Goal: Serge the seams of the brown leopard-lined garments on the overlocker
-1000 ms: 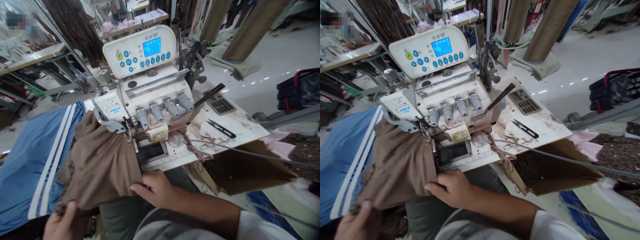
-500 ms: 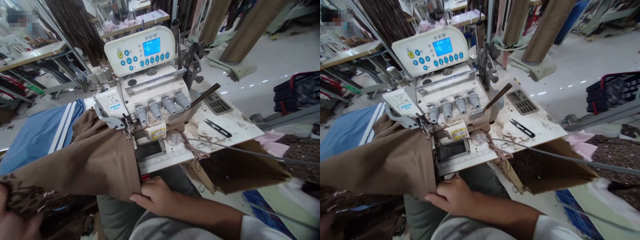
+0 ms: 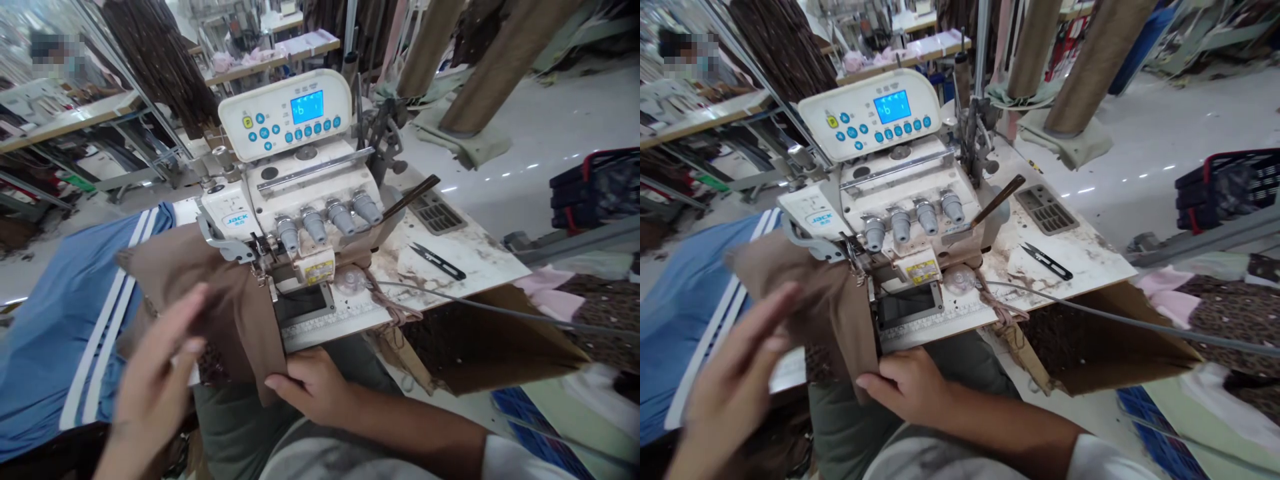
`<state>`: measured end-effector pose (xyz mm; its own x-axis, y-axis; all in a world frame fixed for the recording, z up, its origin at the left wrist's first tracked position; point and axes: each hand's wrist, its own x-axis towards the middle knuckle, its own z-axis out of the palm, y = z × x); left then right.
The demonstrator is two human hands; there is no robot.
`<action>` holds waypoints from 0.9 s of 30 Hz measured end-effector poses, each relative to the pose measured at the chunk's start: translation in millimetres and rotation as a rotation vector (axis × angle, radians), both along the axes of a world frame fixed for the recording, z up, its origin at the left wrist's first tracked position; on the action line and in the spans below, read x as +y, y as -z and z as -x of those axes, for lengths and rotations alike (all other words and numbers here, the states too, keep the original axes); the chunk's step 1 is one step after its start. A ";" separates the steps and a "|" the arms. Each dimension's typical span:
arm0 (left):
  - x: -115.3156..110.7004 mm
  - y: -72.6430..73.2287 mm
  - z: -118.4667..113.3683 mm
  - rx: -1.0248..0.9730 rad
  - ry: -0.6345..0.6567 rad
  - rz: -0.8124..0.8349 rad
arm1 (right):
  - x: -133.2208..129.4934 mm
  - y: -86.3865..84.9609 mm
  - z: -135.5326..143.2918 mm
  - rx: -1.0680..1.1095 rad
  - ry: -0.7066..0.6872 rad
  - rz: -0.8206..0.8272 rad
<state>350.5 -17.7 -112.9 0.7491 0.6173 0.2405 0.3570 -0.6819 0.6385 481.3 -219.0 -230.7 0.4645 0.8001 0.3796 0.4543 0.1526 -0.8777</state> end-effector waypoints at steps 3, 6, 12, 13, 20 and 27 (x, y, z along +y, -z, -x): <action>-6.7 17.0 -28.3 0.042 0.215 -0.159 | 3.8 -2.5 -5.8 -0.045 0.014 -0.015; 7.6 21.7 -56.5 0.055 0.195 -0.162 | 14.6 -6.2 -17.4 -0.150 0.097 -0.063; 41.1 11.0 -92.4 -0.007 0.100 -0.173 | 41.3 -23.0 -42.4 -0.275 0.195 -0.124; 37.0 8.7 -91.7 -0.050 0.057 -0.233 | 42.7 -25.3 -44.0 -0.260 0.188 -0.128; -21.2 15.3 -56.6 -0.109 0.135 -0.339 | 42.7 -28.0 -43.1 -0.097 0.142 -0.106; 6.2 28.7 -80.3 -0.025 0.083 -0.238 | 49.5 -26.4 -39.6 0.458 -0.015 -0.107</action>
<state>430.8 -11.5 -141.6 0.7868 0.4775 0.3911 0.2793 -0.8405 0.4643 520.8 -169.5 -204.2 0.5919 0.7757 0.2189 0.0208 0.2568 -0.9662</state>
